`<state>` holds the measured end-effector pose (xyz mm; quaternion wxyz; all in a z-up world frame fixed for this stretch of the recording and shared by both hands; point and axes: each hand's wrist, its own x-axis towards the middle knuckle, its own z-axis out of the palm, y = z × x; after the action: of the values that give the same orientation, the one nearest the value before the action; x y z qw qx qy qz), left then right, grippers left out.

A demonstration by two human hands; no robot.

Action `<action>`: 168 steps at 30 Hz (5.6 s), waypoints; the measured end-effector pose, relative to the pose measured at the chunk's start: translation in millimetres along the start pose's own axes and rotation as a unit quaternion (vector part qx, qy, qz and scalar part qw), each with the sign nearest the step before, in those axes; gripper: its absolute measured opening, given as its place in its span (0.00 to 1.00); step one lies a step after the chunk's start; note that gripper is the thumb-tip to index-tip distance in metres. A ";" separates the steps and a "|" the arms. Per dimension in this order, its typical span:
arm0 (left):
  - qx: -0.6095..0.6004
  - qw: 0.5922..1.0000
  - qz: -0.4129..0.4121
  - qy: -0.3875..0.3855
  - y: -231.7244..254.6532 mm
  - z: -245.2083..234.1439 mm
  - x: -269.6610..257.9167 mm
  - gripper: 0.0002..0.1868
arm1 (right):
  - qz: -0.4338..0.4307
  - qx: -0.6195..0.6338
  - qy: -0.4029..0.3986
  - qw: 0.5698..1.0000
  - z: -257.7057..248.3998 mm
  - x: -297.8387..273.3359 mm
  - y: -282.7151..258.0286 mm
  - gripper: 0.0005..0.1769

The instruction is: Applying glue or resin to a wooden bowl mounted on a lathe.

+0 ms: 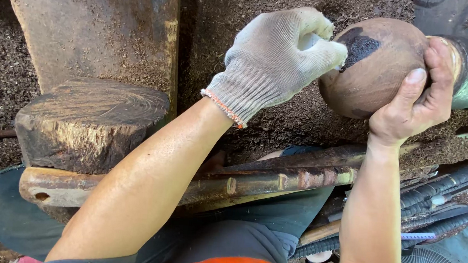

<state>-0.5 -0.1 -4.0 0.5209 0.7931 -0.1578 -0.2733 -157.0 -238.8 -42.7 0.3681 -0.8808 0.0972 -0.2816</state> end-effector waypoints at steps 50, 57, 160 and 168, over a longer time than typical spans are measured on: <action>-0.044 0.999 0.008 0.005 10.7 -11.3 -0.6 0.22 | 0.223 -0.088 -0.335 0.911 1.9 104.5 -17.0 0.17; -0.025 0.999 -0.001 -0.030 8.5 -1.5 -4.9 0.22 | 0.025 -0.040 -0.175 0.983 -7.5 47.2 -29.5 0.19; -0.174 0.982 -0.009 -0.070 -15.8 -25.0 8.8 0.14 | -0.045 -0.045 -0.183 0.981 -9.6 45.6 -15.9 0.18; -0.171 0.982 0.034 -0.073 9.9 -6.7 -12.9 0.16 | 0.092 -0.077 -0.265 0.957 -1.2 82.6 -6.9 0.14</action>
<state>-6.5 7.7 10.6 0.6448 0.6646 -0.1734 -0.3353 -90.1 -265.9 -2.1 0.3361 -0.9367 0.0981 0.0052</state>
